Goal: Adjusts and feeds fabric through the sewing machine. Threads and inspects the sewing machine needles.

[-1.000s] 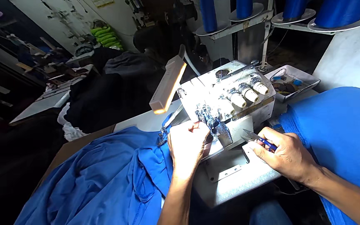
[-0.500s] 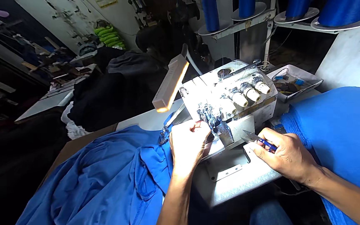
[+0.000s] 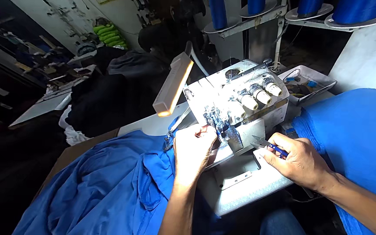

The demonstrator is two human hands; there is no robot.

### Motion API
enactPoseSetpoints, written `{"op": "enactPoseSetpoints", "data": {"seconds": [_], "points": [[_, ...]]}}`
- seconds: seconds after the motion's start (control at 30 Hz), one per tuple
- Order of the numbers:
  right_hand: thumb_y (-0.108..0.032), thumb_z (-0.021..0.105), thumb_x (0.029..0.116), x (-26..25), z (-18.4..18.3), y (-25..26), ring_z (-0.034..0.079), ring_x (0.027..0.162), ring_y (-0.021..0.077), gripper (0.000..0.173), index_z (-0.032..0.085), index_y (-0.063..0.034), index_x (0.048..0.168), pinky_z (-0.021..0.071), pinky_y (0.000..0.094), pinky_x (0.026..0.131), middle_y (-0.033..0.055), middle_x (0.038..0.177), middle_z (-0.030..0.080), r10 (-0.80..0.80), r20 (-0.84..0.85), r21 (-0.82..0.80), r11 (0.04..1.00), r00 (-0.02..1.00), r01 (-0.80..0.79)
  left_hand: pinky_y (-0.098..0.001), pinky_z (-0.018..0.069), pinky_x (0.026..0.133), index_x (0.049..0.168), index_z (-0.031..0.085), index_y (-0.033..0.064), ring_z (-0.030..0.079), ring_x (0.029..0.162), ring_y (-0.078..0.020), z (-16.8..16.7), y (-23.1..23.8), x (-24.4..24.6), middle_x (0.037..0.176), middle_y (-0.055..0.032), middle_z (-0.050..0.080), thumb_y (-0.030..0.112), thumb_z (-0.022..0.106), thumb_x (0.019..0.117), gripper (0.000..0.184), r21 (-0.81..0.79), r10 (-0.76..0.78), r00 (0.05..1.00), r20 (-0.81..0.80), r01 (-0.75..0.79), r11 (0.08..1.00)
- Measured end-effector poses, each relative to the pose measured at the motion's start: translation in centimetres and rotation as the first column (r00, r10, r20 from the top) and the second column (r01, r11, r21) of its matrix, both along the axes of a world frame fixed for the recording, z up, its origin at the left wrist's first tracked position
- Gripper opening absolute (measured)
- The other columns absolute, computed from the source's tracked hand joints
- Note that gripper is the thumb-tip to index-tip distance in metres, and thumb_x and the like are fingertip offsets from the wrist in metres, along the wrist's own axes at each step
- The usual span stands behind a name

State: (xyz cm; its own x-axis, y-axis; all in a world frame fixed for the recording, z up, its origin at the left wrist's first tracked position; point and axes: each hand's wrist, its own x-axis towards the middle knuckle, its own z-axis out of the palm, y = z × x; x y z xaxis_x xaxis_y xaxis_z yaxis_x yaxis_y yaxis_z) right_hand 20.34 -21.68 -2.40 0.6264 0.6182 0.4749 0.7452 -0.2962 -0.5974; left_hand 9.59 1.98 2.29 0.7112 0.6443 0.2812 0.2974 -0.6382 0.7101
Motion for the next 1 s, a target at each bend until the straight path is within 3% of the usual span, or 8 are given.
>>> {"op": "enactPoseSetpoints", "data": {"seconds": [0.27,0.47,0.63,1.0], "points": [[-0.038,0.065,0.0922,0.03,-0.1,0.06,0.041,0.047,-0.0045,0.018,0.062,-0.0232,0.082,0.0319,0.0171,0.041,-0.0154,0.057,0.045,0.011,0.002,-0.014,1.0,1.0,-0.011,-0.0327,0.0531,0.055,0.076,0.075,0.0184,0.065,0.058,-0.0062,0.08,0.18,0.05,0.067,0.0054,0.07,0.022,0.075,0.0894,0.014,0.022,-0.014,1.0,0.019,0.013,1.0],[-0.037,0.064,0.0925,0.06,-0.1,0.09,0.04,0.047,-0.0043,0.018,0.061,-0.0233,0.082,0.0308,0.0178,0.04,-0.0152,0.057,0.044,0.013,-0.007,-0.008,1.0,1.0,-0.013,-0.037,0.0451,0.051,0.065,0.066,0.0195,0.058,0.052,-0.0087,-0.14,0.28,0.36,0.058,0.0052,0.062,0.026,0.073,0.0878,0.025,0.053,0.017,1.0,0.024,-0.018,0.998],[-0.037,0.064,0.0923,0.08,-0.21,0.15,0.04,0.047,-0.0041,0.018,0.061,-0.0233,0.082,0.0308,0.0176,0.04,-0.0153,0.057,0.044,0.022,-0.001,-0.004,1.0,1.0,-0.022,-0.039,0.0448,0.05,0.062,0.064,0.0192,0.058,0.051,-0.0105,0.01,-0.08,0.47,0.057,0.0047,0.062,0.027,0.074,0.0865,0.027,0.056,0.048,0.999,0.014,-0.049,0.997],[-0.038,0.065,0.0915,0.06,-0.26,0.02,0.041,0.046,-0.0038,0.018,0.062,-0.0238,0.081,0.0318,0.0181,0.041,-0.0154,0.057,0.044,0.019,-0.01,-0.022,1.0,1.0,-0.019,-0.0367,0.0451,0.049,0.064,0.066,0.0183,0.058,0.051,-0.0097,-0.05,0.01,0.32,0.057,0.0039,0.062,0.024,0.074,0.0878,0.026,0.029,0.01,1.0,0.03,-0.011,1.0]]}}
